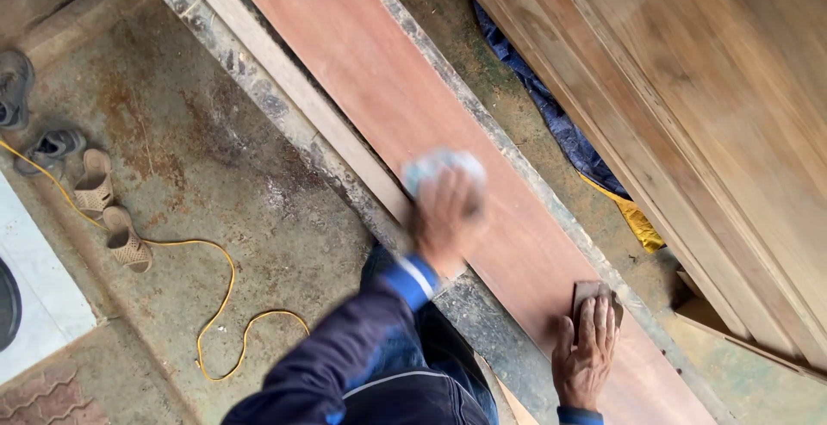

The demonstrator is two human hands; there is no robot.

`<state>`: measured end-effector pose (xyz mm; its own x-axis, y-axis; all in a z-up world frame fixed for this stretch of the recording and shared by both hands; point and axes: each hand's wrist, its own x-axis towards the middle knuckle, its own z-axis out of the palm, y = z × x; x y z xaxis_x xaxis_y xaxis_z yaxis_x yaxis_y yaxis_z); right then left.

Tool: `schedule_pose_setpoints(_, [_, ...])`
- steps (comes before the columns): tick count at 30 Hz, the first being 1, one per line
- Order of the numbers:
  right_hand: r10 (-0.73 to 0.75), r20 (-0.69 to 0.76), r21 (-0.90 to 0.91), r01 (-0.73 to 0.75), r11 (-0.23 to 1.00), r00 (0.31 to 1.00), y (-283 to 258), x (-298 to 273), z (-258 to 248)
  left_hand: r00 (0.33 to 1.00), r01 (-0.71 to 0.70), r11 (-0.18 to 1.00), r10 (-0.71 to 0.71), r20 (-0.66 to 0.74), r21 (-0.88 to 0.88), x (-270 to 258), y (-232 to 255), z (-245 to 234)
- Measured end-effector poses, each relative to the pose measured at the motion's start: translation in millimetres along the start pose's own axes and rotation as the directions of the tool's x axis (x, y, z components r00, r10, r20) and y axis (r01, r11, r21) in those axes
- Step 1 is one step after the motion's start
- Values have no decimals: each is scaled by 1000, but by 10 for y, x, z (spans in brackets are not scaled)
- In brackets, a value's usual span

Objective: Sanding a long piece of wood using an electric orbital sander and manual sanding blocks.

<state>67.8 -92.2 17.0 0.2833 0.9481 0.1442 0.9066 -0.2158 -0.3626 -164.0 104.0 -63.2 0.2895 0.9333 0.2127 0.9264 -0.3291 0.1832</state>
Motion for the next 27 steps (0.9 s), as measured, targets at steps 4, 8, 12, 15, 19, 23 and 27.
schedule_pose_setpoints(4, [43,-5,-34,-43,998,999,424,-397,-61,842,-179,753,451,298,-633,-711,1227,-377])
schedule_pose_setpoints(8, [55,-1,-25,-55,998,998,563,-486,-122,863,-469,883,463,203,-18,-358,793,119])
schedule_pose_setpoints(12, [78,-8,-16,-79,997,997,454,-454,-142,996,90,943,-94,1,-322,785,-589,-135])
schedule_pose_setpoints(15, [64,-22,1,-64,998,998,471,-475,-133,972,204,966,-219,-88,-158,975,-803,-174])
schedule_pose_setpoints(19, [60,-23,4,-59,998,998,520,-483,-97,990,134,874,-96,106,-467,174,372,-365])
schedule_pose_setpoints(23, [31,-8,8,-31,999,999,663,-587,-66,914,-298,902,364,178,-314,-667,914,-451])
schedule_pose_setpoints(27, [-106,-13,47,107,993,994,604,-759,87,959,-200,909,259,120,-366,-259,47,-29])
